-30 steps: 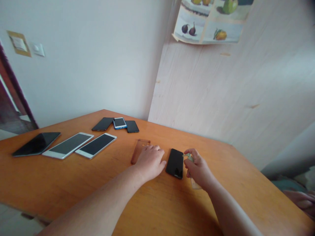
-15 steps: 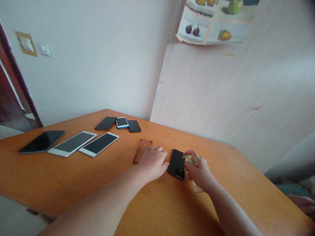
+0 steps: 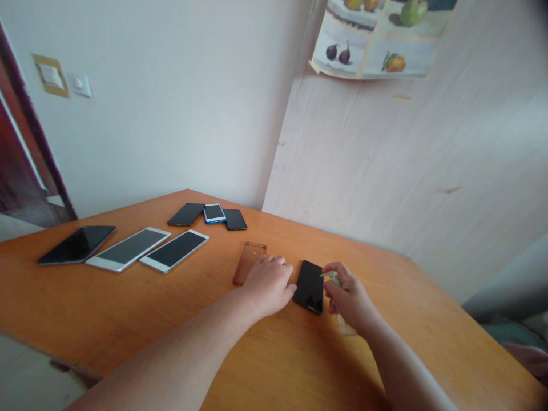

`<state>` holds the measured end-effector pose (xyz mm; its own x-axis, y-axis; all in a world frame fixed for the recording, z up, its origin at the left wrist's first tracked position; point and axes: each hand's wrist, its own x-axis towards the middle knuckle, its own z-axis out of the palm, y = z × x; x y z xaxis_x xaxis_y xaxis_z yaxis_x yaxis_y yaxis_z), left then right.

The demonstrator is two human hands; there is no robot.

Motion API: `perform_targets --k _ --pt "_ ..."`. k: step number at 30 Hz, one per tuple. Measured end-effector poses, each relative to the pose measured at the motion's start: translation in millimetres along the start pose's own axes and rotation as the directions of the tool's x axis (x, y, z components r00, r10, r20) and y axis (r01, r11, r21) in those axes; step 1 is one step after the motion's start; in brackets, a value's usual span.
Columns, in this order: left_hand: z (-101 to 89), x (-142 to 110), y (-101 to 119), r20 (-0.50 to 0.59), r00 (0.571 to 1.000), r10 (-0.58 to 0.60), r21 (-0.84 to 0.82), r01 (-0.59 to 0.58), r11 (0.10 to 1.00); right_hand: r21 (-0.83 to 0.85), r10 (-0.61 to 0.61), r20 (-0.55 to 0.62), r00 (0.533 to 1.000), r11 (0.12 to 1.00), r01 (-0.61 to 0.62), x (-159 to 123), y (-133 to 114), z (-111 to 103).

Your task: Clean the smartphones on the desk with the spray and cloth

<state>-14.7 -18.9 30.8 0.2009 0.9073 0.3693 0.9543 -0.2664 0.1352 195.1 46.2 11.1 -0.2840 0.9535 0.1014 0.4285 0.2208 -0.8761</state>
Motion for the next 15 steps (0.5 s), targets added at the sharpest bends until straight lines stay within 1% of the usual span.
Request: perform_targets --k 8,12,15 --pt "0.9 -0.6 0.4 -0.011 1.0 -0.001 -0.004 0.001 1.0 -0.004 0.03 -0.022 0.999 1.0 -0.03 1.1 0.5 -1.8" --pt "1.5 -0.4 0.0 -0.016 1.0 0.005 -0.016 -0.005 1.0 -0.007 0.064 -0.09 0.994 0.998 -0.065 4.9 5.7 -2.4" --pt "1.5 -0.2 -0.1 -0.008 1.0 -0.006 -0.027 0.005 1.0 -0.018 0.066 -0.127 0.99 0.998 -0.068 6.6 6.3 -4.4"
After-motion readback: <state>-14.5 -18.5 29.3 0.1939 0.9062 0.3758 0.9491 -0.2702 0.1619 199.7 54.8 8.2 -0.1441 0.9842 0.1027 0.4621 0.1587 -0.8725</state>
